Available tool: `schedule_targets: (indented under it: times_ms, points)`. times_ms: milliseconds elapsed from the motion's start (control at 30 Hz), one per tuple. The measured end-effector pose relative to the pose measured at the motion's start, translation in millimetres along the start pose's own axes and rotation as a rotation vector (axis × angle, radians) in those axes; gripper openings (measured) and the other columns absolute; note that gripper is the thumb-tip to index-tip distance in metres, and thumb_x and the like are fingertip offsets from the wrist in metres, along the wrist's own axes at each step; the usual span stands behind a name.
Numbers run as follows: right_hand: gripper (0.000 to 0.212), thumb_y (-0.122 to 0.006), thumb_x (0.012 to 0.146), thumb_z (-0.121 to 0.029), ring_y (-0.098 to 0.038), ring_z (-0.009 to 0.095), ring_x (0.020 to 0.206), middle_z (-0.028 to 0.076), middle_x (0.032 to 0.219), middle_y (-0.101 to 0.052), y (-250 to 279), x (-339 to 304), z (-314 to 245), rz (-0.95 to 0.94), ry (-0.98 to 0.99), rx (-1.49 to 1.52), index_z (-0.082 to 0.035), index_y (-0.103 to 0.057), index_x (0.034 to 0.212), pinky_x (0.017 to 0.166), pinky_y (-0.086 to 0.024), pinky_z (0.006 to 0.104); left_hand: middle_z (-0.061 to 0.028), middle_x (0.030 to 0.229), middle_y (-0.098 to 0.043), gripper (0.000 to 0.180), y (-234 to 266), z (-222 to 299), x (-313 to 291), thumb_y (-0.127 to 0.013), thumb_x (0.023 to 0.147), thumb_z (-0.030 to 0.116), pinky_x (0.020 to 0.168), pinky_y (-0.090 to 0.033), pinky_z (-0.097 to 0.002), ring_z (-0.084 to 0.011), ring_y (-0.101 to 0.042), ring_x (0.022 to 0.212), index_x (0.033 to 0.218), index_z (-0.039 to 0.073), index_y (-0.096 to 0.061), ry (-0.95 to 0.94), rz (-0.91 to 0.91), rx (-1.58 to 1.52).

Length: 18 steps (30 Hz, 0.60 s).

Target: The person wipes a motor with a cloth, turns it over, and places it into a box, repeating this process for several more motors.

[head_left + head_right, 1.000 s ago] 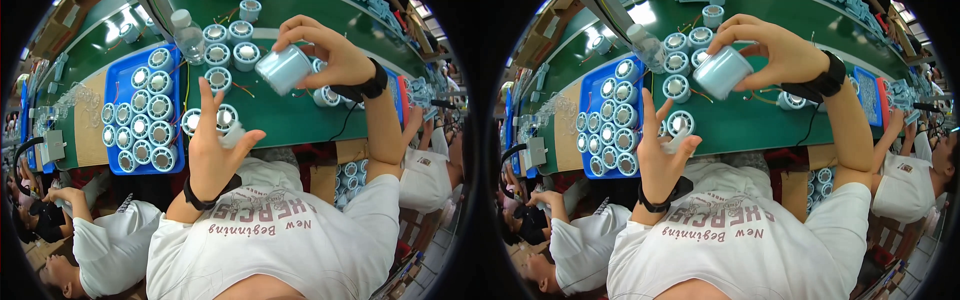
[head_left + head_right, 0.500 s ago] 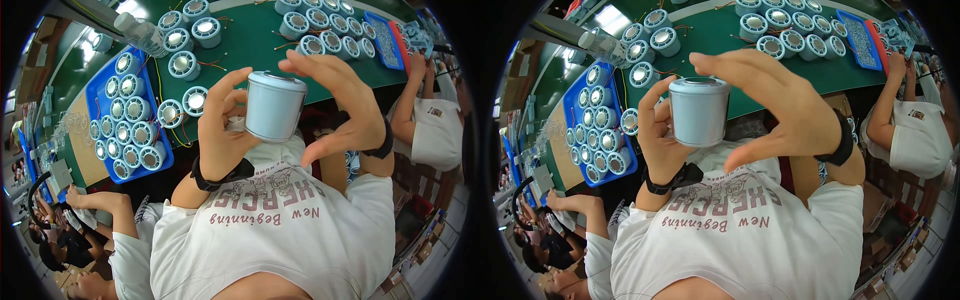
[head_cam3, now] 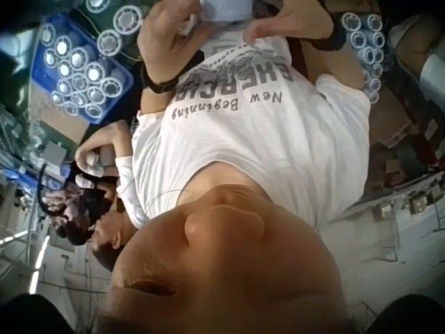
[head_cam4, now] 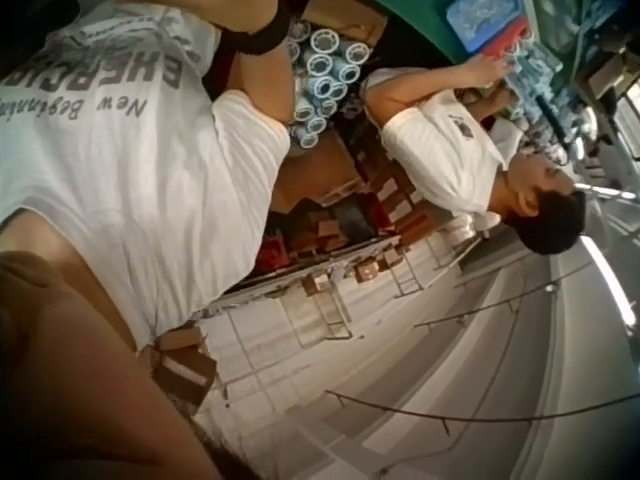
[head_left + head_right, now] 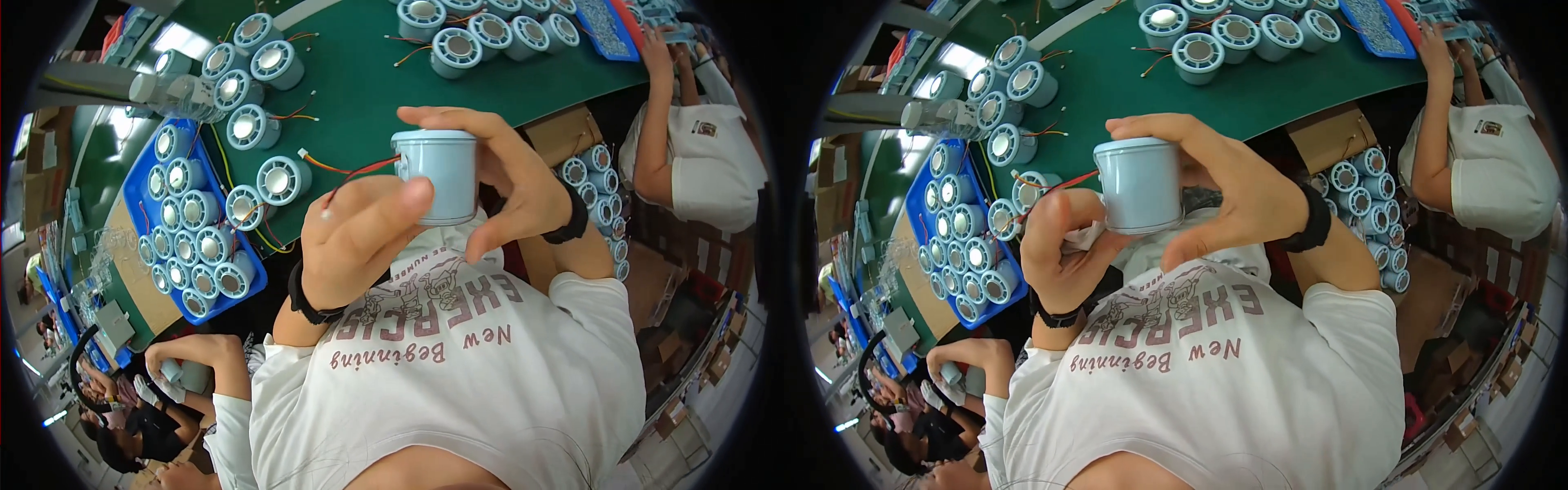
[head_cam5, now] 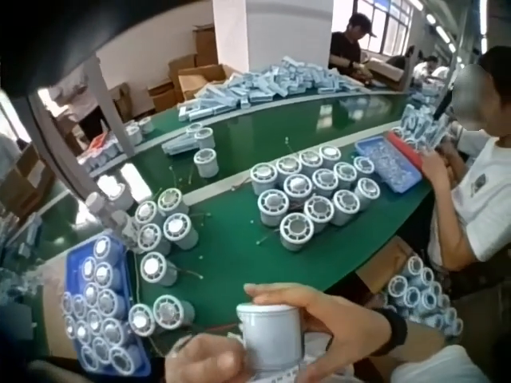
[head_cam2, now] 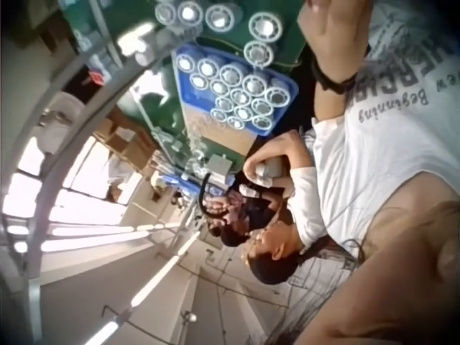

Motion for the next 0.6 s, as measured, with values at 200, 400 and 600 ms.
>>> schedule_targets:
  times_ms: [200, 400, 600]
  points:
    - [0.066, -0.082, 0.075, -0.017, -0.052, 0.023, 0.122, 0.015, 0.138, -0.048, 21, -63, 18, 0.121, -0.329, 0.134, -0.001, -0.051, 0.131, 0.097, -0.046, 0.0337, -0.0095, 0.094, -0.062, 0.051, -40, -3, 8, -0.083, 0.064, -0.001, 0.057, -0.047, -0.0276, -0.0185, -0.057, 0.065, 0.112, 0.010, -0.069, -0.187, -0.524, 0.071]
    - [0.063, -0.084, 0.072, -0.016, -0.054, 0.022, 0.113, 0.010, 0.127, -0.053, 64, -248, 5, 0.998, -0.406, -0.749, -0.006, -0.054, 0.126, 0.092, -0.047, 0.0356, -0.0051, 0.091, -0.062, 0.036, -109, -19, 12, -0.073, 0.078, 0.010, 0.051, -0.047, -0.0311, -0.0196, -0.058, 0.060, 0.114, 0.013, -0.069, -0.103, -0.748, -0.110]
    - [0.064, -0.087, 0.064, -0.016, -0.053, 0.032, 0.106, 0.014, 0.117, -0.053, 98, -429, 34, 1.361, -0.764, -1.319, -0.008, -0.054, 0.118, 0.090, -0.045, 0.0396, -0.0065, 0.091, -0.061, 0.031, -209, -26, 0, -0.070, 0.079, 0.010, 0.054, -0.050, -0.0340, -0.0244, -0.062, 0.064, 0.110, 0.014, -0.069, -0.205, -0.838, 0.011]
Point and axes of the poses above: each hand's wrist, its own x-axis towards the middle knuckle, its own y-axis out of the back of the hand, z = x × y, the point moved 3 cm from there along x, towards the middle knuckle
